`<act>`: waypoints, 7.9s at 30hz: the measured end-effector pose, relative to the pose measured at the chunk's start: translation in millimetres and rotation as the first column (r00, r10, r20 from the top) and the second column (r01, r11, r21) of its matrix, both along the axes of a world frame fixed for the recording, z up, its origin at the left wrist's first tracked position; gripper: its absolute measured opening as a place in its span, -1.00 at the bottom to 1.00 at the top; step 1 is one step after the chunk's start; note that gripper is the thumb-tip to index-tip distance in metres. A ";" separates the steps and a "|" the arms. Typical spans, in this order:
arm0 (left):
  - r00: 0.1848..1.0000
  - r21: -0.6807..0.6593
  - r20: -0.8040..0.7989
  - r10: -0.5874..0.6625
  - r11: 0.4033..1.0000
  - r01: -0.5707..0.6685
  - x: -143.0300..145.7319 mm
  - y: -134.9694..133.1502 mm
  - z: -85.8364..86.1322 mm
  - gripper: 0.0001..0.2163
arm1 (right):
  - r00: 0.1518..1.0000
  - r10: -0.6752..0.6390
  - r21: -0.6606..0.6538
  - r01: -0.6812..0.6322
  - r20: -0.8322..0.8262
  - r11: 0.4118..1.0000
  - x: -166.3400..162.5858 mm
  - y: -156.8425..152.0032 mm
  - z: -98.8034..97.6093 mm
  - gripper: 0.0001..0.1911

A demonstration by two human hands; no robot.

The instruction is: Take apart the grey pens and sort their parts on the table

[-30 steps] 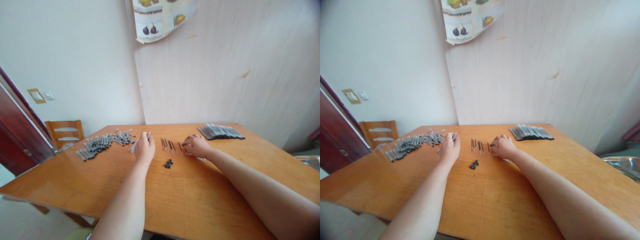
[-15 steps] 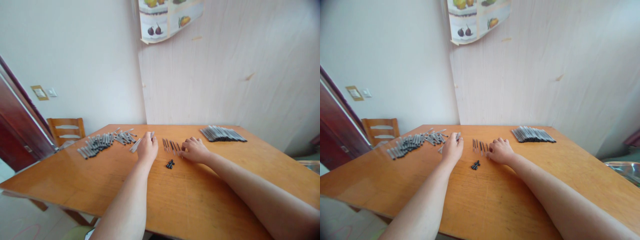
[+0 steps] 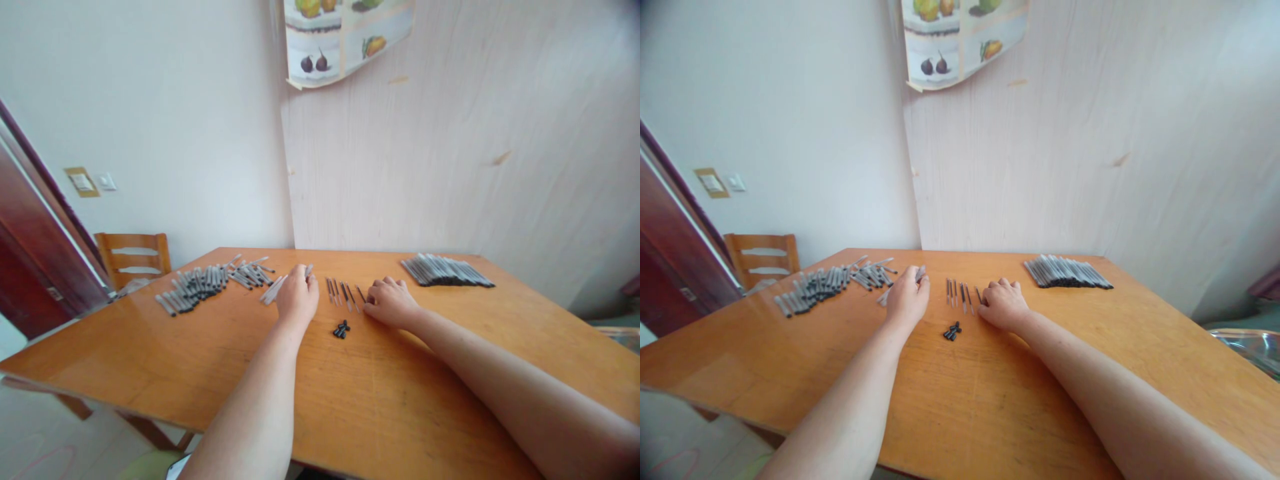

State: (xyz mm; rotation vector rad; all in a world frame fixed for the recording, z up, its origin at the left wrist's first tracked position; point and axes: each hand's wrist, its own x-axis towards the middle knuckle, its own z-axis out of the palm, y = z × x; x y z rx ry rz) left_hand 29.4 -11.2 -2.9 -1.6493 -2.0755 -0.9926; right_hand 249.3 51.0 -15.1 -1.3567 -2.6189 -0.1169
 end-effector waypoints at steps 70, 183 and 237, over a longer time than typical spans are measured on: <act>0.848 0.080 0.180 -0.498 0.867 0.492 16.8 -1.4 -3.5 -0.76 | 0.117 -0.105 -0.150 -0.496 -0.988 0.855 0.8 -17.9 66.0 -0.67; 0.144 0.196 0.888 -0.438 0.642 0.742 22.8 -6.8 2.5 -0.75 | 0.720 -0.008 -0.442 -0.418 -0.694 0.793 7.9 -15.2 52.5 -0.91; 0.220 0.059 0.874 -0.434 0.542 0.838 25.7 -13.2 5.3 -0.73 | 0.695 0.081 -0.351 -0.457 -0.715 0.817 4.5 -16.8 55.2 -0.85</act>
